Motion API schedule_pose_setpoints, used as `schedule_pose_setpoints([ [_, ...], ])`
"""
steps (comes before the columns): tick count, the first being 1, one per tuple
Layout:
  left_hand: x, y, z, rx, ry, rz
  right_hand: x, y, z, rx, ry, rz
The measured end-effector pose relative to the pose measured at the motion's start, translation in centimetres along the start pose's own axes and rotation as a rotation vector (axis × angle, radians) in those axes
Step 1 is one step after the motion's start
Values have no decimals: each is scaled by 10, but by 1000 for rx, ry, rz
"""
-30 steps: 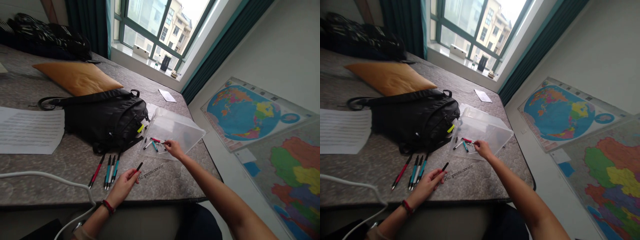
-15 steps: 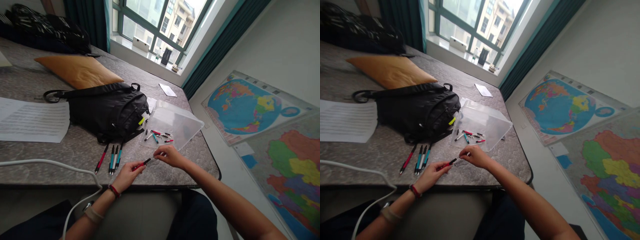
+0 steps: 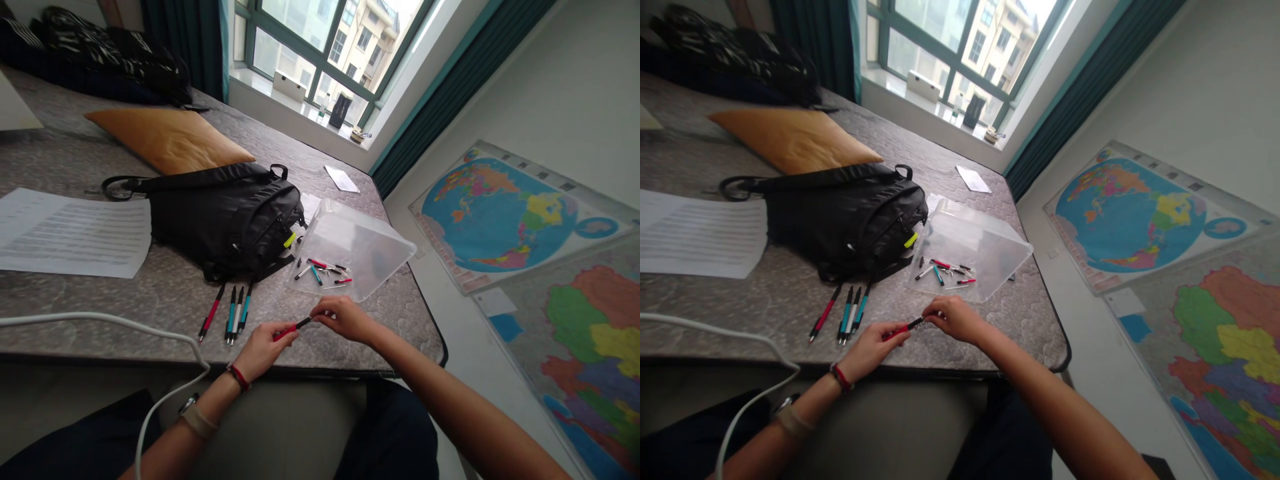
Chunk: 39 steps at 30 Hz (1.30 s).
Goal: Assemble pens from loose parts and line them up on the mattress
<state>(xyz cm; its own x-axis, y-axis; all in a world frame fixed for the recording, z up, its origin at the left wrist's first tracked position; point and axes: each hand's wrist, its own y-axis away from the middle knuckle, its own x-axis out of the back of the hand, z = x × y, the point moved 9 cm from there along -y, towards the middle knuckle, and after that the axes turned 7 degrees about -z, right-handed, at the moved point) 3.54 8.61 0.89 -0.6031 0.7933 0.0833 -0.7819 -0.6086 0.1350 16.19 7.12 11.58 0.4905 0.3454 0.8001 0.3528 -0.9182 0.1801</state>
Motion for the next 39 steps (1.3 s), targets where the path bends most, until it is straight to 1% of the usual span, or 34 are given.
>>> schedule_pose_setpoints([
  [7, -1, 2, 7, -42, -63, -6, -6, 4, 6, -47, -15, 35],
  [11, -4, 2, 7, -24, -46, -31, -8, 9, 15, -98, -95, 33],
  [14, -6, 2, 10, -33, -20, -51, -8, 12, 19, -107, -138, 34],
  [19, -10, 2, 12, -20, 19, -78, -6, 14, 10, -87, -39, 29],
  [23, -8, 5, 15, -19, -7, -64, -12, 14, 4, -87, 4, 0],
  [27, -10, 7, 21, -57, -100, -78, -24, 12, 9, -134, 79, -53],
  [29, -12, 7, 22, -64, -142, -83, -28, 13, 13, -162, 76, -70],
  [31, -14, 6, 20, -55, -155, -76, -28, 16, 13, -171, 39, -59],
  [35, -21, 2, 19, -50, -142, -97, -20, 29, 8, -132, -30, 20],
  [39, -39, 4, 18, -41, -167, -174, -24, 49, 6, -88, -9, 42],
])
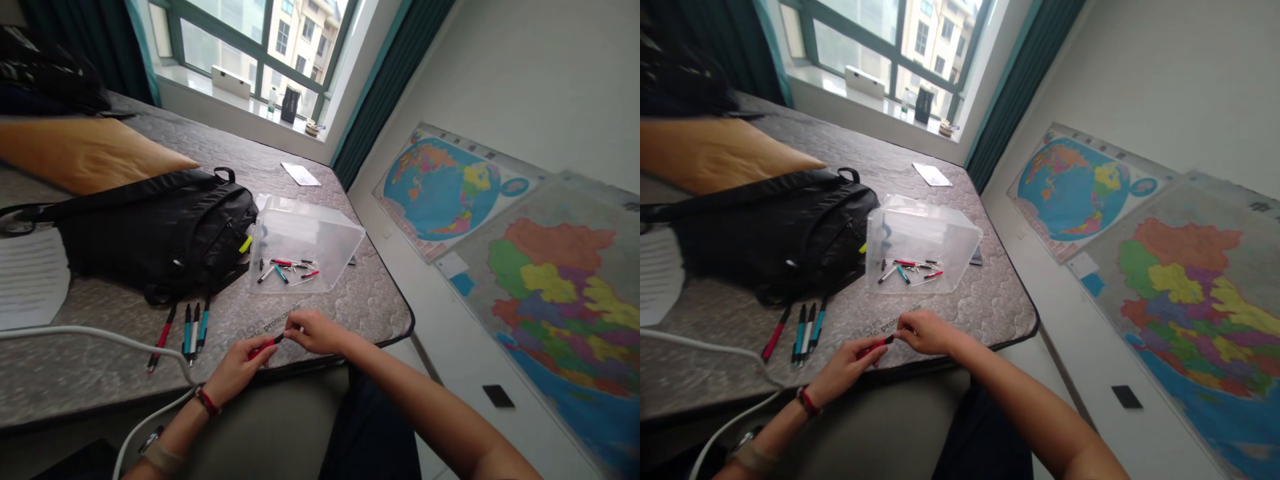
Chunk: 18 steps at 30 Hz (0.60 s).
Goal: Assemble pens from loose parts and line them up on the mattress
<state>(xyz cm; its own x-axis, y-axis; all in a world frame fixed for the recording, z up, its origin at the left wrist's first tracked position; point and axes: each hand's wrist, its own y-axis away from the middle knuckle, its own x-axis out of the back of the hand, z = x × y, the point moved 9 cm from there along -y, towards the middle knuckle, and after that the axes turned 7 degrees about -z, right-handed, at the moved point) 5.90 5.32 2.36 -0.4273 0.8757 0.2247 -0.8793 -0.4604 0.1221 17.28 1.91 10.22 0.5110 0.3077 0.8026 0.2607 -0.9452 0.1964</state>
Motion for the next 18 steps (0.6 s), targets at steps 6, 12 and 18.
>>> schedule_pose_setpoints([
  [6, -37, 4, 2, 4, -161, -111, -26, 40, 22, -88, 64, 12],
  [12, -66, 9, 32, -137, -642, -227, -60, 82, 43, -181, -241, 87],
  [18, -86, 10, 72, -260, -1089, -343, -68, 118, 39, -206, -564, 218],
])
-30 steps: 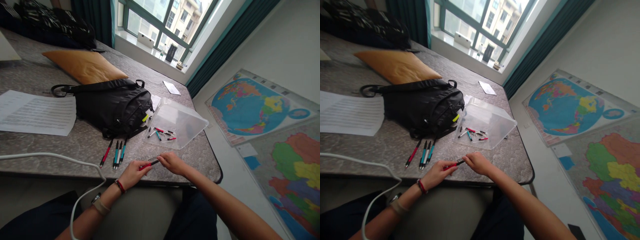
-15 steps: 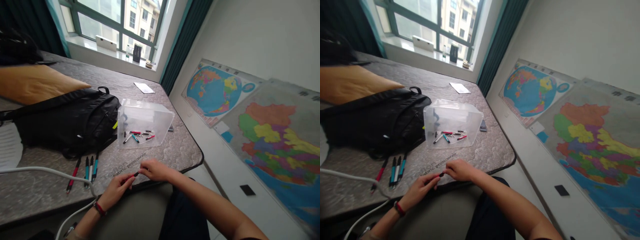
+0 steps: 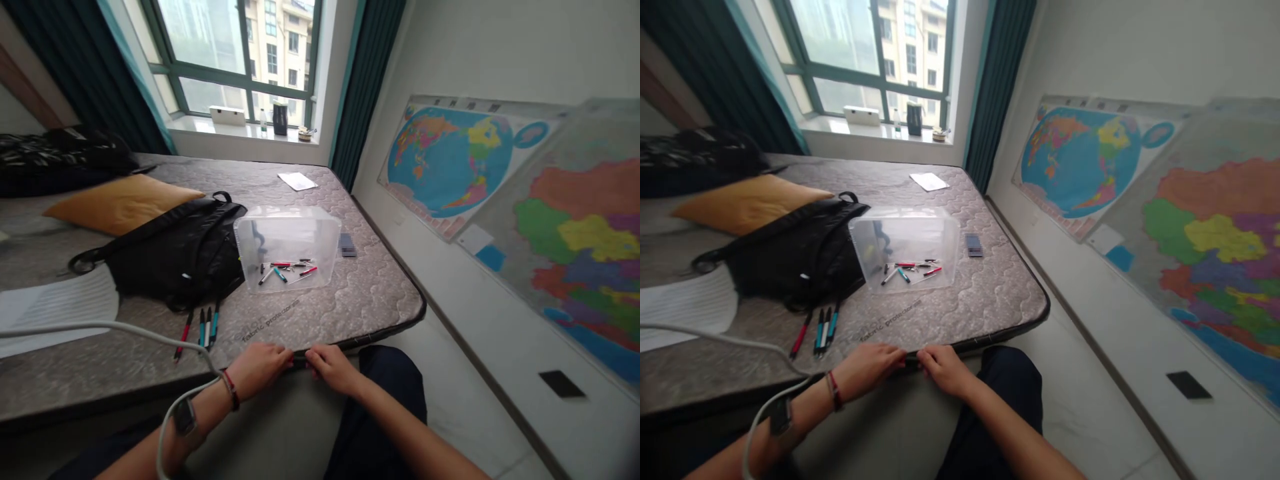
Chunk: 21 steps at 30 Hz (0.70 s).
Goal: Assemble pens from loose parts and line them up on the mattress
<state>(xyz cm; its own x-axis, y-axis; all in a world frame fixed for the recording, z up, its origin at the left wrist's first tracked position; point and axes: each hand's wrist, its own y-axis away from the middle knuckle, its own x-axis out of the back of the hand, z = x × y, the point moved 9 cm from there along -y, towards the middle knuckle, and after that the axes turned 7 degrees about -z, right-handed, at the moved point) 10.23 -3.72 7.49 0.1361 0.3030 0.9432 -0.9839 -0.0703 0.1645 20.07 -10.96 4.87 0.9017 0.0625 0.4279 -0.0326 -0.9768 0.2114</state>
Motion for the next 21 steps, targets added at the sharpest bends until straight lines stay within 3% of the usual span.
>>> schedule_pose_setpoints([
  [3, 14, -1, 12, -34, -111, 15, 12, 20, -18, 86, 75, 111],
  [6, 25, 1, 24, -52, -159, 34, 17, 36, -27, 118, 107, 144],
  [13, 33, 10, 51, -79, -204, 46, 10, 61, -26, 103, 17, 180],
  [16, 32, 15, 55, -85, -198, 51, -3, 61, -13, 45, -140, 167],
  [21, 30, 25, 60, -105, -250, 49, -39, 54, 18, -90, -618, 67],
])
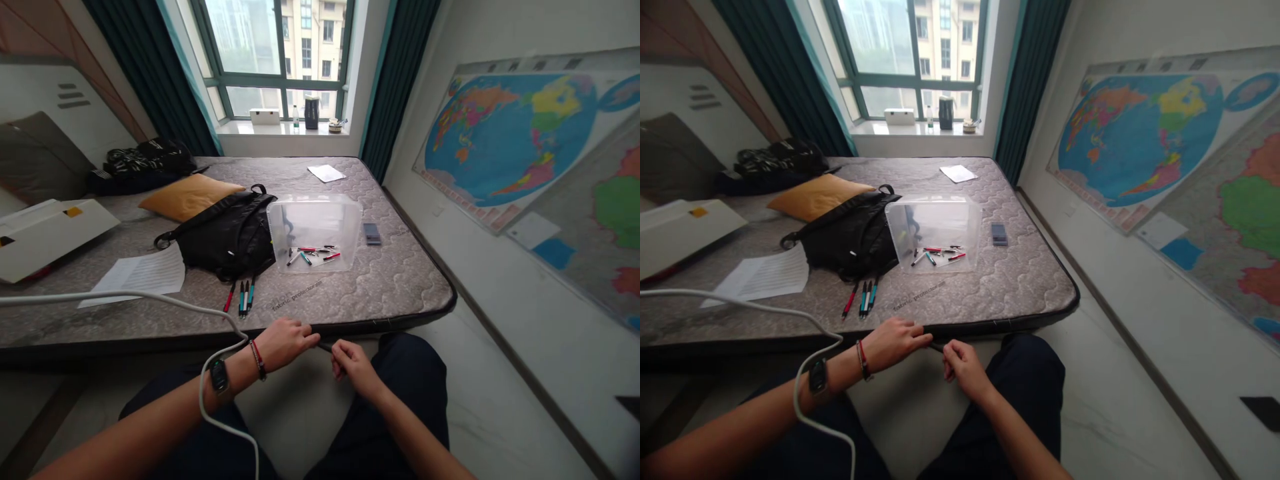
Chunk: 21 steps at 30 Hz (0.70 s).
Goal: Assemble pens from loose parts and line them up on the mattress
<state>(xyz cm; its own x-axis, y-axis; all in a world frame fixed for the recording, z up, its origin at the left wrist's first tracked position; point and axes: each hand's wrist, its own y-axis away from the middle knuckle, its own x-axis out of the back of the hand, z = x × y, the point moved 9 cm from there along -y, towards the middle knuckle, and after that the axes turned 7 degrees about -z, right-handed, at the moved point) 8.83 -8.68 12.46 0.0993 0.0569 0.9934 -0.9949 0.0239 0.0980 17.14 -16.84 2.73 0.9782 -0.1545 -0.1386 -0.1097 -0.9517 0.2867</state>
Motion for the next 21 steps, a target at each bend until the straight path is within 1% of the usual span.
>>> schedule_pose_setpoints([
  [3, 3, 6, 2, 9, -13, 9, -12, -2, 15, -99, -201, -59],
  [5, 5, 9, -1, 51, 10, 25, -17, -2, 15, -117, -247, -84],
  [7, 7, 13, -6, 122, 89, 46, -16, -3, 7, -74, -228, -65],
  [9, 8, 18, -14, 217, 256, 82, -10, -4, -6, 6, -193, -16],
  [11, 5, 23, -23, 310, 536, 122, -2, -5, -16, 80, -178, 45],
  [13, -3, 29, -32, 403, 911, 172, 10, -5, -21, 132, -177, 118],
  [15, -12, 35, -40, 489, 1308, 281, 23, -7, -17, 152, -178, 192],
  [17, -19, 43, -48, 561, 1642, 468, 36, -10, -3, 138, -191, 250],
  [19, -24, 49, -53, 591, 1885, 646, 48, -12, 18, 105, -223, 294],
  [21, -29, 53, -55, 597, 2057, 747, 58, -15, 44, 65, -292, 329],
])
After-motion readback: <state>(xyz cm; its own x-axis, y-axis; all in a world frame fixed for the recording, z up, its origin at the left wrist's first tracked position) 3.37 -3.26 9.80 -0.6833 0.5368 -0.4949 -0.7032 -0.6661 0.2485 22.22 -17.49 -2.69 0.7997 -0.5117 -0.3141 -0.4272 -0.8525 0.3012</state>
